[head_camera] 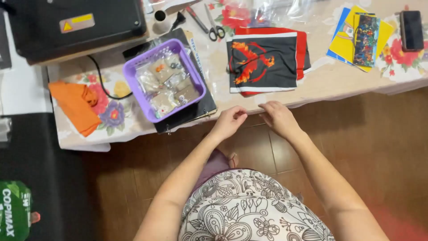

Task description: Packaging printed heat transfer designs and small apparel items into clear plastic sleeves for protection.

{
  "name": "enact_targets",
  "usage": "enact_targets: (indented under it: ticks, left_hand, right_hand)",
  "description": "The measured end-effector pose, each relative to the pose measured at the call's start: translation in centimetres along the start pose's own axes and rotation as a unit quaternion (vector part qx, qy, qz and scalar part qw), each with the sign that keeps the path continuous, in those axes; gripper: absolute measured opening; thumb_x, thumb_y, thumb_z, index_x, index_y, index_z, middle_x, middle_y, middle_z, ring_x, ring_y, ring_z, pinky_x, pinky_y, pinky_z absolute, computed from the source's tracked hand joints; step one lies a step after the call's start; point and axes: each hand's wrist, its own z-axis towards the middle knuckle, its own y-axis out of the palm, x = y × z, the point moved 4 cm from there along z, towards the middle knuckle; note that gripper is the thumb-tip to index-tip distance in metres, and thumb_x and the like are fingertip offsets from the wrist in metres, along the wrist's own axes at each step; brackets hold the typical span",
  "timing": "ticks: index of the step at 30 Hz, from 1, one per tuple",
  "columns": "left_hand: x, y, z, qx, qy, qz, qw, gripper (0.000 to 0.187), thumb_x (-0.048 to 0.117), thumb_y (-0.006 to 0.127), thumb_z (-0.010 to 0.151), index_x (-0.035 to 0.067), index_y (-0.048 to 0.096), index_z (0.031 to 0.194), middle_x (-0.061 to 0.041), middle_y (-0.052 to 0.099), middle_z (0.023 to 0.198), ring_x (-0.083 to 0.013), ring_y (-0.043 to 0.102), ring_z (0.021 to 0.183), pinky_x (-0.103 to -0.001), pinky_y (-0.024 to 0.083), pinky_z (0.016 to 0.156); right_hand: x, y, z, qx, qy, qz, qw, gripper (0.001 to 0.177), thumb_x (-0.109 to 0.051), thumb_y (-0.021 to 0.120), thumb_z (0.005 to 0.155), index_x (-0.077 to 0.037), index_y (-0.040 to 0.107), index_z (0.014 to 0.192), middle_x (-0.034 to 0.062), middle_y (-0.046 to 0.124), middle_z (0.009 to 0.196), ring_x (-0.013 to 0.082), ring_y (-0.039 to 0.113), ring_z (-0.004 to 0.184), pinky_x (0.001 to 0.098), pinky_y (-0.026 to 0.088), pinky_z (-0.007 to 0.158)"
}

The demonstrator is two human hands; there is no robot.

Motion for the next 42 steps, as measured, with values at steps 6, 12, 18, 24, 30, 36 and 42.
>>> enact_targets:
  ticks: [6,12,18,24,30,36,42]
  left_hand:
    - [-1.0,3.3,15.6,-0.039,0.159,0.353,0.921,0.041,0.025,0.071,0.089,0.014,0.064,0.127,-0.013,0.065,0.131,-0.0317,0.058,0.129,-0.046,0.049,0.103]
    - [1.6,5.8,23.9,-0.139,0.08,0.433,0.887,0.063,0.028,0.068,0.094,0.008,0.046,0.149,-0.017,0.032,0.162,-0.0377,0.027,0.151,-0.059,0.027,0.12]
    - [2.4,6.0,27.0,-0.164,0.035,0.442,0.882,0.063,0.02,0.07,0.091,0.007,0.046,0.149,-0.018,0.025,0.164,-0.041,0.023,0.151,-0.063,0.025,0.12]
    - [1.1,6.5,27.6,-0.094,0.042,0.402,0.91,0.081,0.018,0.071,0.089,0.01,0.029,0.157,-0.017,0.038,0.154,-0.0347,0.038,0.143,-0.055,0.034,0.113]
    - [5.5,5.5,28.4,0.024,0.151,0.391,0.908,0.05,0.02,0.08,0.082,0.017,0.061,0.128,-0.005,0.064,0.125,-0.0281,0.038,0.144,-0.051,0.013,0.123]
    - [2.3,2.3,26.2,0.103,0.06,0.522,0.845,0.023,0.02,0.078,0.078,0.022,0.069,0.099,0.002,0.07,0.092,-0.0152,0.059,0.115,-0.051,0.018,0.124]
    - [5.4,1.7,27.0,0.181,-0.049,0.525,0.83,0.052,0.012,0.072,0.087,0.011,0.054,0.135,-0.013,0.056,0.135,-0.0316,0.043,0.138,-0.059,0.02,0.12]
  right_hand:
    - [12.9,2.7,9.3,0.21,0.227,0.065,0.949,0.042,-0.016,0.079,0.088,-0.007,0.063,0.126,0.0166,0.054,0.133,0.0399,0.056,0.123,0.0486,0.046,0.105]
    - [19.7,2.2,14.2,0.236,0.323,0.062,0.915,0.035,-0.014,0.075,0.092,-0.009,0.066,0.126,0.013,0.057,0.13,0.0378,0.057,0.12,0.0473,0.047,0.102]
    - [24.2,1.3,18.3,0.126,0.419,0.15,0.886,0.072,-0.015,0.08,0.089,-0.002,0.042,0.15,0.0236,0.05,0.14,0.046,0.05,0.131,0.0548,0.042,0.11]
    - [27.3,2.2,18.9,0.124,0.367,0.15,0.91,0.019,-0.036,0.08,0.086,-0.02,0.076,0.096,0.005,0.073,0.083,0.0351,0.071,0.09,0.0459,0.054,0.08]
    - [21.5,-4.1,14.5,0.116,0.139,0.279,0.943,0.012,-0.026,0.081,0.089,-0.021,0.075,0.097,0.0026,0.076,0.089,0.0241,0.073,0.094,0.0342,0.056,0.084]
    - [26.2,-7.9,13.3,0.126,0.202,0.391,0.889,0.012,-0.015,0.073,0.096,-0.011,0.071,0.108,0.0111,0.072,0.081,0.0192,0.07,0.067,0.0317,0.056,0.065]
    - [31.3,-4.6,19.1,0.024,0.183,0.341,0.922,0.03,-0.016,0.078,0.089,-0.01,0.071,0.117,0.0187,0.073,0.105,0.0388,0.069,0.104,0.0453,0.058,0.087]
